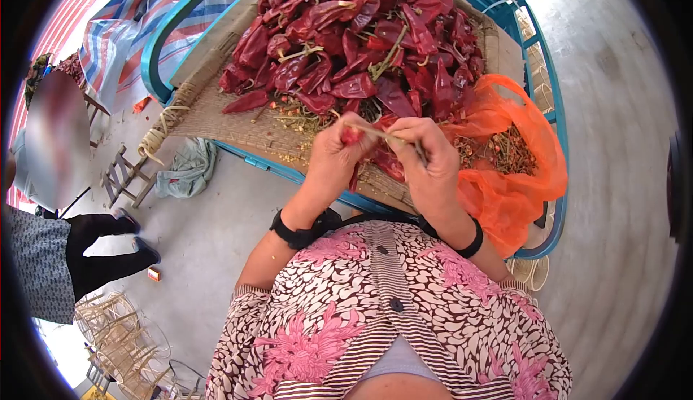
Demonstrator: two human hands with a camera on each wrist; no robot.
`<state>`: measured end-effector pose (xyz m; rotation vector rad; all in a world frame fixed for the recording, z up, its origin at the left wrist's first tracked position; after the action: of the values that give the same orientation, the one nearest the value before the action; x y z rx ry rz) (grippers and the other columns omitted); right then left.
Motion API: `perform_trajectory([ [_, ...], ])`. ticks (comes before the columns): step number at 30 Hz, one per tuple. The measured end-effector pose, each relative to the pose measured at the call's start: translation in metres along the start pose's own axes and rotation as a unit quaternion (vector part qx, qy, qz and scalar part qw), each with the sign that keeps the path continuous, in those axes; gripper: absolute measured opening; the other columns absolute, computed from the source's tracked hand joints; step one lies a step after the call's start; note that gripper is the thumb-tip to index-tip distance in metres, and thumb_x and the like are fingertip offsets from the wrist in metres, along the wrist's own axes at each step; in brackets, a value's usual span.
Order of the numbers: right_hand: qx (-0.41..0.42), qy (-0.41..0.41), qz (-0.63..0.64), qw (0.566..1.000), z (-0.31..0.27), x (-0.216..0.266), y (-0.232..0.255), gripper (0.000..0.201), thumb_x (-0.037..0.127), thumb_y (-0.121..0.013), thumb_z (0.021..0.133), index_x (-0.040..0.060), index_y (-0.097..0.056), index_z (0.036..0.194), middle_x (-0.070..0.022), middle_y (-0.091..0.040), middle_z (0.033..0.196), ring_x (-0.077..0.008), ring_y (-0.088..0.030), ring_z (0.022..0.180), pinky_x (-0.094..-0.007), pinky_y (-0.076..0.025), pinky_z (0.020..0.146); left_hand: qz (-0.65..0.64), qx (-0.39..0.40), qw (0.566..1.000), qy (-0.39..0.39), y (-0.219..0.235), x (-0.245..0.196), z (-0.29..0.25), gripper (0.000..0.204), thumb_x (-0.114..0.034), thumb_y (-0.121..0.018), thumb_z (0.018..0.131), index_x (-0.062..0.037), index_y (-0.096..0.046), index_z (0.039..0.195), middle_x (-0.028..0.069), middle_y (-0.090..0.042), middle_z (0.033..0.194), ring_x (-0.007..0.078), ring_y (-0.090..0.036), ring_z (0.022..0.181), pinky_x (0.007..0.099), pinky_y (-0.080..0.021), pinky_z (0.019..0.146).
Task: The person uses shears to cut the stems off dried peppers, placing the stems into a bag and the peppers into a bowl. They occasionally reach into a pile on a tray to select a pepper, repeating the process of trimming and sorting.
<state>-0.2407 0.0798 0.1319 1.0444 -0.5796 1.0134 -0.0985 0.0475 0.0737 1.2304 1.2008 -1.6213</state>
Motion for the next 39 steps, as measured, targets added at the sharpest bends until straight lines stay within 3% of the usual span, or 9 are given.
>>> perform_trajectory([
  [1, -0.009, -0.018, -0.007, 1.0, -0.005, 0.006, 0.007, 0.008, 0.0, -0.064, 0.087, 0.0023, -0.06, 0.093, -0.0088, -0.064, 0.093, -0.0159, -0.058, 0.072, -0.0274, -0.047, 0.064, 0.052, -0.092, 0.992, 0.069, 0.002, 0.007, 0.003, 0.009, -0.012, -0.063, 0.093, -0.0044, -0.061, 0.089, -0.0032, -0.053, 0.07, 0.0043, -0.049, 0.065, 0.021, -0.039, 0.055],
  [8, -0.059, 0.121, -0.202, 0.97, -0.002, 0.028, 0.078, 0.017, 0.002, -0.071, 0.077, 0.0063, -0.065, 0.093, -0.008, -0.064, 0.088, -0.0232, -0.063, 0.077, -0.0314, -0.049, 0.067, -0.075, -0.038, 0.996, 0.027, -0.002, -0.007, -0.005, 0.008, -0.013, -0.059, 0.097, -0.0063, -0.057, 0.102, 0.0003, -0.061, 0.076, 0.0049, -0.055, 0.068, 0.0191, -0.04, 0.049],
  [14, -0.172, -0.13, -0.443, 0.87, -0.028, -0.021, 0.194, 0.017, 0.011, -0.068, 0.085, 0.0045, -0.065, 0.1, -0.0113, -0.065, 0.09, -0.0255, -0.064, 0.083, -0.0354, -0.05, 0.075, 0.036, -0.061, 0.993, 0.09, 0.012, -0.007, -0.012, 0.02, -0.011, -0.065, 0.092, -0.0074, -0.055, 0.109, 0.002, -0.064, 0.087, 0.0058, -0.056, 0.072, 0.0185, -0.042, 0.054],
  [16, -0.163, -0.212, -0.506, 0.82, -0.036, -0.046, 0.215, 0.018, 0.011, -0.067, 0.085, 0.003, -0.065, 0.101, -0.0127, -0.066, 0.093, -0.0261, -0.064, 0.086, -0.0361, -0.049, 0.078, 0.101, -0.031, 0.994, 0.003, 0.014, 0.006, -0.007, 0.024, -0.006, -0.071, 0.084, -0.0058, -0.058, 0.105, 0.0036, -0.064, 0.088, 0.011, -0.058, 0.075, 0.0254, -0.047, 0.065],
  [19, -0.206, -0.213, -0.39, 0.872, -0.03, -0.032, 0.194, 0.019, 0.011, -0.065, 0.085, 0.0015, -0.064, 0.101, -0.0141, -0.066, 0.095, -0.0253, -0.064, 0.088, -0.0353, -0.049, 0.079, 0.276, 0.079, 0.956, -0.06, 0.001, 0.004, -0.005, 0.026, 0.001, -0.07, 0.078, -0.0027, -0.06, 0.101, 0.0057, -0.064, 0.093, 0.0165, -0.062, 0.083, 0.0273, -0.049, 0.073],
  [22, 0.007, -0.216, -0.233, 0.948, -0.026, -0.026, 0.131, 0.022, 0.015, -0.064, 0.084, 0.0008, -0.064, 0.1, -0.0143, -0.066, 0.095, -0.0261, -0.064, 0.087, -0.0346, -0.049, 0.078, 0.363, 0.183, 0.907, -0.11, -0.028, 0.007, -0.005, 0.036, 0.003, -0.07, 0.071, -0.0038, -0.06, 0.105, 0.0108, -0.064, 0.099, 0.0272, -0.064, 0.088, 0.032, -0.052, 0.077],
  [28, 0.136, -0.244, -0.227, 0.933, -0.033, -0.04, 0.071, 0.022, 0.017, -0.065, 0.084, 0.0005, -0.062, 0.099, -0.0151, -0.065, 0.09, -0.0321, -0.063, 0.083, -0.041, -0.048, 0.074, 0.469, 0.23, 0.836, -0.168, -0.05, 0.029, 0.0, 0.046, 0.0, -0.071, 0.066, -0.007, -0.06, 0.11, 0.0117, -0.063, 0.102, 0.0325, -0.063, 0.095, 0.0392, -0.053, 0.078],
  [34, -0.126, -0.268, 0.095, 0.95, -0.038, -0.041, 0.071, 0.022, 0.015, -0.064, 0.09, 0.0015, -0.061, 0.107, -0.0023, -0.064, 0.091, -0.014, -0.06, 0.077, -0.0297, -0.046, 0.067, 0.36, 0.111, 0.913, -0.156, -0.039, 0.004, 0.003, 0.043, 0.002, -0.071, 0.068, -0.0058, -0.062, 0.109, 0.0112, -0.062, 0.102, 0.0311, -0.063, 0.092, 0.0346, -0.052, 0.077],
  [39, -0.052, -0.315, 0.291, 0.902, -0.03, -0.019, 0.054, 0.02, 0.009, -0.065, 0.091, 0.0032, -0.062, 0.11, 0.0008, -0.063, 0.098, -0.0039, -0.056, 0.08, -0.0188, -0.045, 0.07, 0.21, 0.087, 0.965, -0.129, -0.034, -0.009, 0.01, 0.037, -0.001, -0.076, 0.073, -0.0065, -0.063, 0.108, 0.0094, -0.062, 0.097, 0.0253, -0.063, 0.089, 0.0314, -0.05, 0.079],
])
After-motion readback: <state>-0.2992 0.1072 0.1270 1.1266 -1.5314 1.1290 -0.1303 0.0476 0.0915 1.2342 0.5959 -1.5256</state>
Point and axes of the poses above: each hand's wrist, its own z-axis towards the middle knuckle, its own y-axis out of the back of the hand, x = y × z, the point moved 3 cm from there along z, towards the middle knuckle
